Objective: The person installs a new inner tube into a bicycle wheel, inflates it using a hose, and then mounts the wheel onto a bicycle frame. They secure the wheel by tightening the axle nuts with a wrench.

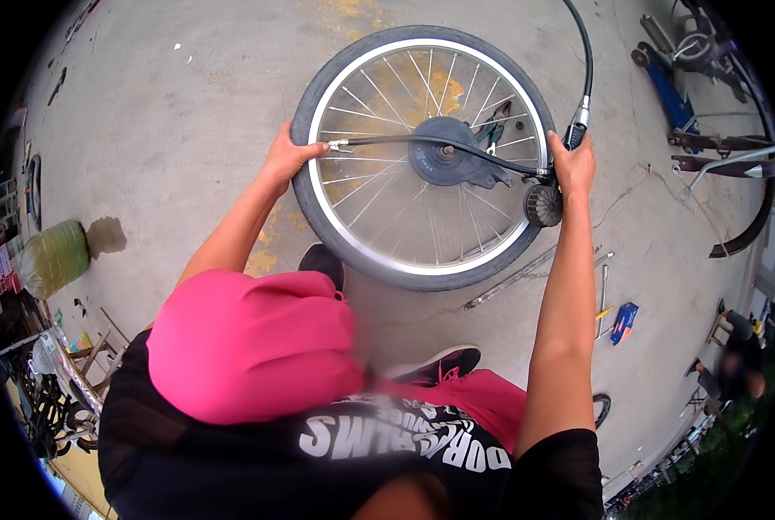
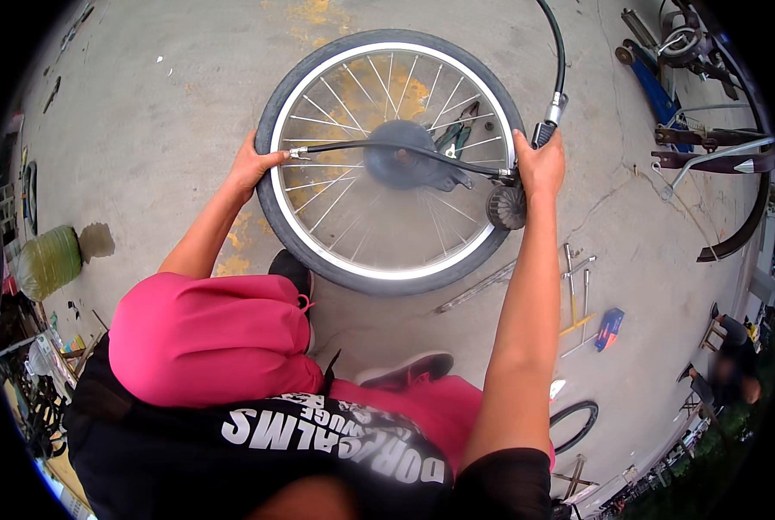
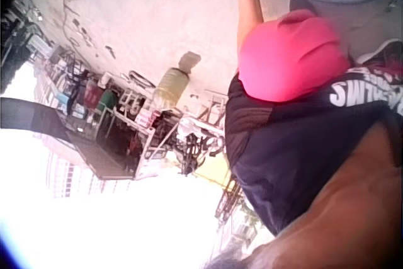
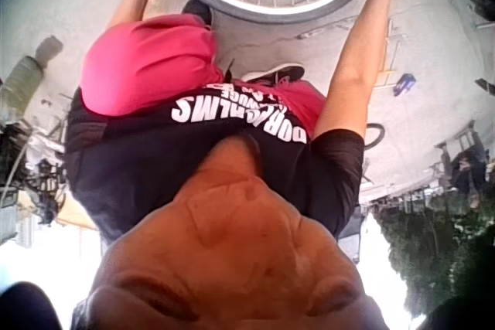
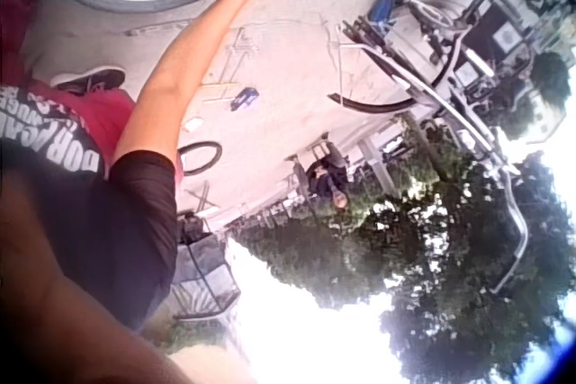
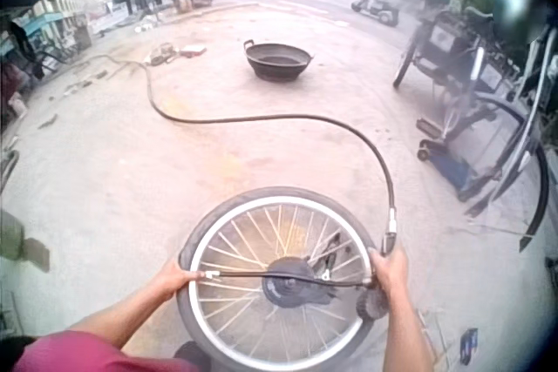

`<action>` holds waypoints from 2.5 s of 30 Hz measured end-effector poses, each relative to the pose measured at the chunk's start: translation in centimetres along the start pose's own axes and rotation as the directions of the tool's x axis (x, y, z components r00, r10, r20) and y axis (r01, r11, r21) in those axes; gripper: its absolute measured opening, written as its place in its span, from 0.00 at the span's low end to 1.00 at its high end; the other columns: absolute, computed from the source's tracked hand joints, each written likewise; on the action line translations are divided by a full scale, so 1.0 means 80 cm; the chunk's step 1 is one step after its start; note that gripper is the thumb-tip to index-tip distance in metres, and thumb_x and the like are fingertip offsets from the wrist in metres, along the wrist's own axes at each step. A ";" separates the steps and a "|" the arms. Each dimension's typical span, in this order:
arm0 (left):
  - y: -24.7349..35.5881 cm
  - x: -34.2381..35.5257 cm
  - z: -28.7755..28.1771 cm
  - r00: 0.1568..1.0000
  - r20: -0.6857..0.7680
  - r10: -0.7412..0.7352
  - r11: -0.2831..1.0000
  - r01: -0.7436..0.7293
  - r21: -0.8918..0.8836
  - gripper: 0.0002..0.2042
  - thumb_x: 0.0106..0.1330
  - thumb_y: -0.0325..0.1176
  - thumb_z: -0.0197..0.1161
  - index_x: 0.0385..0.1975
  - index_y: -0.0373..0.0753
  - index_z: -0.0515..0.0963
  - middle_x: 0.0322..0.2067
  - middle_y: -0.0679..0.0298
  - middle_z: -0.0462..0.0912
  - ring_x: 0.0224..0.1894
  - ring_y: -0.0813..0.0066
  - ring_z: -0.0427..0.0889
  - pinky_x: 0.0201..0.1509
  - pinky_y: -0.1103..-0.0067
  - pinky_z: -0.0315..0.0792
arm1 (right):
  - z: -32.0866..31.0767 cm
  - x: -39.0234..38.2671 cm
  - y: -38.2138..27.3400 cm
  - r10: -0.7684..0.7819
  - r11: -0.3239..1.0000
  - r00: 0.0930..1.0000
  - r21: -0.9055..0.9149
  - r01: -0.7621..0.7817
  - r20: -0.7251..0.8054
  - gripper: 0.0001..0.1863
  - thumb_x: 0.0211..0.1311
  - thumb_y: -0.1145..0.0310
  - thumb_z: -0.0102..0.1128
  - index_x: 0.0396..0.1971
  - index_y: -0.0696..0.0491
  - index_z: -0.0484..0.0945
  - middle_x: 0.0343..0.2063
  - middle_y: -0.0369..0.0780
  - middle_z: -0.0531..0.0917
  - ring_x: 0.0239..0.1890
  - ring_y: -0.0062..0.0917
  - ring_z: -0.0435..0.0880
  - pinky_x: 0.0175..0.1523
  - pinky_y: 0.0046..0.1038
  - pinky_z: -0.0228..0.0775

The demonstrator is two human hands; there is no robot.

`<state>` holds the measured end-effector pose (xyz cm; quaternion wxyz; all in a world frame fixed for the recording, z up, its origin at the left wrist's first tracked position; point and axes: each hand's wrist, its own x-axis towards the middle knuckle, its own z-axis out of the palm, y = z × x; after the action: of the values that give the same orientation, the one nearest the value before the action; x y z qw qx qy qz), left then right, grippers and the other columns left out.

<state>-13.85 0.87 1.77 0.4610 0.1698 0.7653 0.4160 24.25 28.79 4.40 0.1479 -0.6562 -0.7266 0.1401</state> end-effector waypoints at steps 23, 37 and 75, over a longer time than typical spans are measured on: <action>0.002 0.042 -0.003 0.986 0.146 -0.079 0.993 0.091 -0.077 0.35 0.49 0.30 0.70 0.58 0.30 0.62 0.44 0.49 0.78 0.40 0.64 0.83 0.43 0.70 0.81 | -0.112 -0.039 0.036 -0.385 0.918 0.809 0.275 0.285 0.445 0.26 0.46 0.83 0.62 0.49 0.47 0.78 0.41 0.36 0.77 0.45 0.27 0.75 0.53 0.31 0.67; -0.018 0.062 -0.018 0.982 0.159 -0.103 0.989 0.117 -0.085 0.42 0.45 0.33 0.73 0.60 0.29 0.59 0.47 0.49 0.75 0.44 0.63 0.80 0.47 0.69 0.78 | -0.220 0.011 -0.210 -0.472 0.644 0.171 0.205 0.737 0.865 0.24 0.49 0.64 0.70 0.44 0.55 0.72 0.35 0.45 0.81 0.40 0.39 0.80 0.43 0.37 0.70; -0.009 0.049 -0.010 0.989 0.135 -0.057 0.996 0.067 -0.065 0.37 0.43 0.30 0.73 0.56 0.29 0.64 0.45 0.50 0.77 0.44 0.62 0.80 0.51 0.70 0.76 | -0.091 0.115 -0.126 -0.574 0.732 0.076 0.552 -0.399 0.815 0.23 0.56 0.58 0.68 0.46 0.59 0.76 0.32 0.39 0.81 0.23 0.13 0.68 0.30 0.18 0.65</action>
<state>-16.50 2.58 -0.83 0.5293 0.1574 0.7229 0.4153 17.08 37.03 15.39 -0.1511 -0.2221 -0.5590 0.7845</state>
